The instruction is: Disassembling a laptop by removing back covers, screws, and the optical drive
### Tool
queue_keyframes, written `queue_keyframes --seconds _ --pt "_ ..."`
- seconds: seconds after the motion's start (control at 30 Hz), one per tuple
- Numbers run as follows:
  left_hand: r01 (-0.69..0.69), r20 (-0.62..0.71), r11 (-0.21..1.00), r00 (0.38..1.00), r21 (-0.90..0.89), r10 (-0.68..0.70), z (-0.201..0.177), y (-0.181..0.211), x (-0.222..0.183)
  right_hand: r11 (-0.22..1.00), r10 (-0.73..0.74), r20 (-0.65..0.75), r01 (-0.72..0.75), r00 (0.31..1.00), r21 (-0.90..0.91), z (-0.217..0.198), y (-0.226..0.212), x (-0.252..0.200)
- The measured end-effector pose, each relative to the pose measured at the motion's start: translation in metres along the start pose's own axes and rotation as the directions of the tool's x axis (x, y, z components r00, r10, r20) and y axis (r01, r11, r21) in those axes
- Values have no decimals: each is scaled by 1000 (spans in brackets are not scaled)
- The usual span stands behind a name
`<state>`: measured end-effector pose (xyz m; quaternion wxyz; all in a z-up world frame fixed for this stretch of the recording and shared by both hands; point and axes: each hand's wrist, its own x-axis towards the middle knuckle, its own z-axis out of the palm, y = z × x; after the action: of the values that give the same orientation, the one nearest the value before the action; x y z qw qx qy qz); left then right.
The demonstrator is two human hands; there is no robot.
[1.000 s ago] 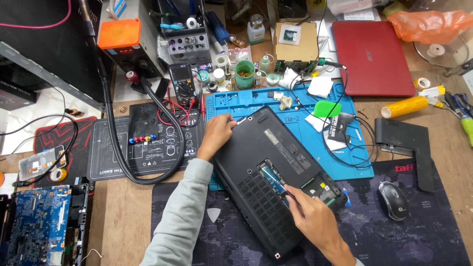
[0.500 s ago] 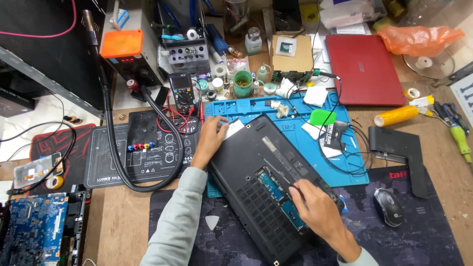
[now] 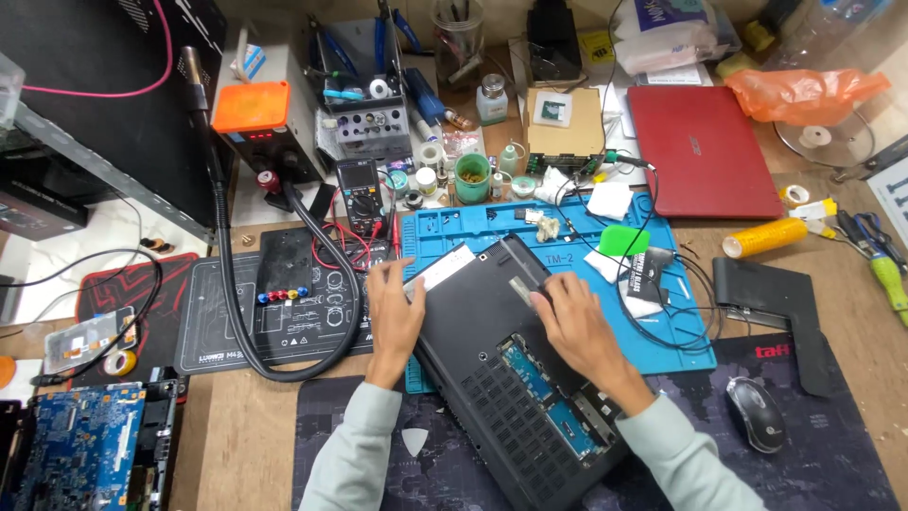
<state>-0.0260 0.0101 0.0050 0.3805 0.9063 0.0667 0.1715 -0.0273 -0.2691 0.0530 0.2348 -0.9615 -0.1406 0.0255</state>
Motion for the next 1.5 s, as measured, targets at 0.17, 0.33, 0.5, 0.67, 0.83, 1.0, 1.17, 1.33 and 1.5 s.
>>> queue_keyframes --seconds 0.17,0.33,0.5,0.67,0.83,1.0,1.17,1.33,1.5 --pt "285 99 954 956 -93 -276 -29 8 -14 999 -42 -60 43 997 6 11 5 37" --pt "360 158 920 928 -152 -337 -24 -4 -15 996 -45 -100 53 994 76 31 12 69" --pt "369 177 907 925 -201 -337 -12 -20 -15 990 63 -142 -43 988 135 38 1 73" --pt "394 178 889 916 -234 -359 -9 -20 -12 946 180 -113 -140 977 291 27 -4 83" --pt "417 198 846 908 -332 -370 -11 -21 -8 905 270 -66 -230 961 357 20 -5 84" --pt "479 288 637 876 -603 -386 -20 -5 0 892 211 -134 -135 968 432 26 5 84" --pt "494 372 681 867 -541 -332 -32 3 21 900 165 -175 -76 971 428 22 5 85" --pt "406 302 699 912 -588 -277 -33 -12 41 899 130 -196 -32 972 436 18 6 82" --pt "320 157 691 944 -649 -290 -48 -11 67 889 95 -210 12 973 457 18 10 86"
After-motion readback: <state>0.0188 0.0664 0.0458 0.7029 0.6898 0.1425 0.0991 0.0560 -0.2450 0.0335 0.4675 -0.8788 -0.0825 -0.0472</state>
